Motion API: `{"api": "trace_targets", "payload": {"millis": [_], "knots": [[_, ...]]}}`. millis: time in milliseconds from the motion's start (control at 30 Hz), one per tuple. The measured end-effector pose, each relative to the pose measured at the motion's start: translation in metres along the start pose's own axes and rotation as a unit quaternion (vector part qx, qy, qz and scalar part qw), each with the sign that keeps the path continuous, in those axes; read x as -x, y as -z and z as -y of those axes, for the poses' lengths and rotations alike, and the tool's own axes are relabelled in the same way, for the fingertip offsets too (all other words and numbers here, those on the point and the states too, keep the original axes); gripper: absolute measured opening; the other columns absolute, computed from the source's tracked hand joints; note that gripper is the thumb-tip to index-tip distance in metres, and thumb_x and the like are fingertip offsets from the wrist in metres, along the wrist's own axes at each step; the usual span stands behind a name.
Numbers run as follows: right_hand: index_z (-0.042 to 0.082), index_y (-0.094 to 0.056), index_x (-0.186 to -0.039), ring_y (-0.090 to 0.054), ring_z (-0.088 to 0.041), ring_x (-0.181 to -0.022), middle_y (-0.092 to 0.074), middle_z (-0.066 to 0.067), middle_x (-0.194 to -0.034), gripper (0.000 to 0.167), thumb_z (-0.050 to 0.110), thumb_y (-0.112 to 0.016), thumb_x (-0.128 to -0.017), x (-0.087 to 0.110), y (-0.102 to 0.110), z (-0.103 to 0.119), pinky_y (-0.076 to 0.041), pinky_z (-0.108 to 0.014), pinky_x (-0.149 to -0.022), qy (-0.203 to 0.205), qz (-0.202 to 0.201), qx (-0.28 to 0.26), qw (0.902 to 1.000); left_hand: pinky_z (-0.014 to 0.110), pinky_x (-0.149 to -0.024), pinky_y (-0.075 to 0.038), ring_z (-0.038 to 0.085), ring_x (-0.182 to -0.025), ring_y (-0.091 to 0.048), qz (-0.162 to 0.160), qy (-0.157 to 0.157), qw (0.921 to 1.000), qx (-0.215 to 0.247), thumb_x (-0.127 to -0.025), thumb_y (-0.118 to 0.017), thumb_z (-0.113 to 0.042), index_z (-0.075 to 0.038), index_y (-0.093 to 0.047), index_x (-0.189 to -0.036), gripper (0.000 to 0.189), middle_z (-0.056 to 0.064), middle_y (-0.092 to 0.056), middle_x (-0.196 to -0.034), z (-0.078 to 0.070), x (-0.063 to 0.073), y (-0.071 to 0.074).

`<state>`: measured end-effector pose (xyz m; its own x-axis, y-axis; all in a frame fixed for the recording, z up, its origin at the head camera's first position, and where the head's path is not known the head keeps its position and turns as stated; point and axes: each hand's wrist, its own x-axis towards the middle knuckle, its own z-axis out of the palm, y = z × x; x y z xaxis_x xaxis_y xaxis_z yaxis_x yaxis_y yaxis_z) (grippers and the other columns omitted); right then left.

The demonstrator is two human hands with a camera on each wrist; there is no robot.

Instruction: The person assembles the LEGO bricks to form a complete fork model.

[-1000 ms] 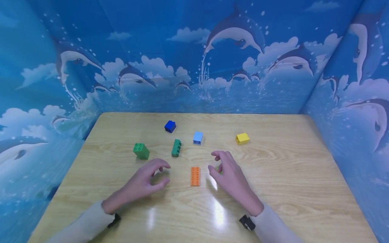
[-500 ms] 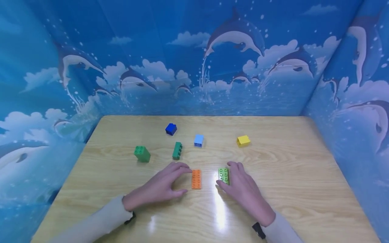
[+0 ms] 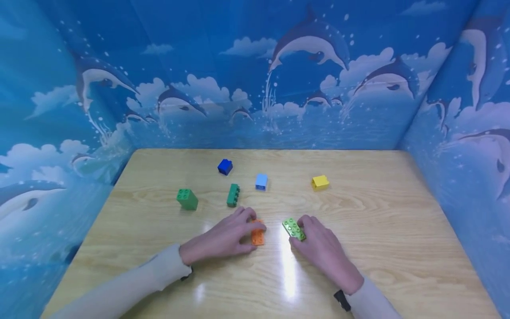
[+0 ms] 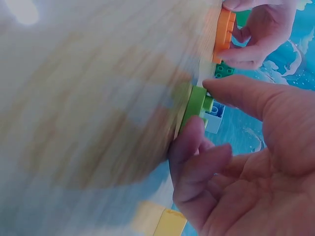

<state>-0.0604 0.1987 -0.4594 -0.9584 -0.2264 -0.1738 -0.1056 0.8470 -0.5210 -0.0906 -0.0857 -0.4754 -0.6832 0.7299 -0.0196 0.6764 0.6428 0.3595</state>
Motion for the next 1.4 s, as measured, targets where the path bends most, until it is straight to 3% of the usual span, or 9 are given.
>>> {"api": "trace_targets", "payload": {"millis": [333, 467, 767, 867, 1100, 1400], "knots": [[0.002, -0.065, -0.127, -0.054, -0.015, -0.061, -0.062, 0.002, -0.077, 0.039, 0.022, -0.082, -0.097, 0.003, 0.004, -0.005, -0.047, -0.029, -0.052, 0.006, 0.026, -0.024, 0.9994, 0.022, -0.075, -0.046, 0.013, -0.1, -0.05, 0.033, 0.088, 0.9953, -0.025, -0.094, -0.084, -0.054, -0.021, -0.07, -0.142, 0.059, 0.001, -0.056, -0.121, -0.003, 0.006, 0.003], [0.002, -0.065, -0.128, -0.054, -0.014, -0.061, -0.064, 0.003, -0.079, 0.038, 0.02, -0.081, -0.098, 0.003, 0.003, -0.007, -0.047, -0.029, -0.053, 0.01, 0.03, -0.037, 0.9988, 0.021, -0.074, -0.047, 0.011, -0.095, -0.052, 0.044, 0.11, 0.9927, -0.019, -0.092, -0.087, -0.051, -0.019, -0.07, -0.14, 0.059, 0.0, -0.057, -0.116, -0.004, 0.012, 0.005], [-0.001, -0.065, -0.135, -0.059, -0.012, -0.075, -0.067, 0.003, -0.091, 0.043, 0.015, -0.081, -0.098, 0.004, 0.002, -0.013, -0.053, -0.029, -0.063, 0.036, 0.051, -0.089, 0.9941, 0.025, -0.086, -0.055, 0.007, -0.101, -0.06, 0.036, 0.138, 0.985, 0.097, -0.098, -0.083, -0.019, -0.015, -0.071, -0.136, 0.04, -0.005, -0.065, -0.114, 0.006, 0.029, 0.007], [-0.001, -0.065, -0.135, -0.06, -0.013, -0.078, -0.066, 0.003, -0.092, 0.042, 0.012, -0.079, -0.098, 0.003, 0.002, -0.015, -0.054, -0.028, -0.065, 0.038, 0.059, -0.095, 0.993, 0.027, -0.088, -0.057, 0.007, -0.1, -0.061, 0.028, 0.145, 0.9803, 0.131, -0.097, -0.084, -0.015, -0.011, -0.071, -0.134, 0.039, -0.005, -0.066, -0.112, 0.008, 0.033, 0.008], [-0.001, -0.065, -0.132, -0.06, -0.015, -0.077, -0.065, 0.002, -0.091, 0.039, 0.009, -0.079, -0.098, 0.003, 0.003, -0.013, -0.055, -0.028, -0.065, 0.045, 0.071, -0.116, 0.9897, 0.024, -0.078, -0.055, 0.006, -0.087, -0.06, 0.019, 0.163, 0.9697, 0.181, -0.094, -0.085, -0.008, -0.005, -0.071, -0.13, 0.039, -0.008, -0.063, -0.098, 0.011, 0.03, 0.009], [-0.004, -0.066, -0.132, -0.064, -0.012, -0.081, -0.066, 0.004, -0.092, 0.038, 0.009, -0.078, -0.098, 0.003, 0.0, -0.006, -0.059, -0.028, -0.07, 0.091, 0.096, -0.159, 0.9784, 0.025, -0.075, -0.056, 0.007, -0.084, -0.061, 0.009, 0.19, 0.9582, 0.214, -0.092, -0.085, -0.005, -0.002, -0.074, -0.128, 0.037, -0.009, -0.065, -0.093, 0.008, 0.036, 0.007]]}}
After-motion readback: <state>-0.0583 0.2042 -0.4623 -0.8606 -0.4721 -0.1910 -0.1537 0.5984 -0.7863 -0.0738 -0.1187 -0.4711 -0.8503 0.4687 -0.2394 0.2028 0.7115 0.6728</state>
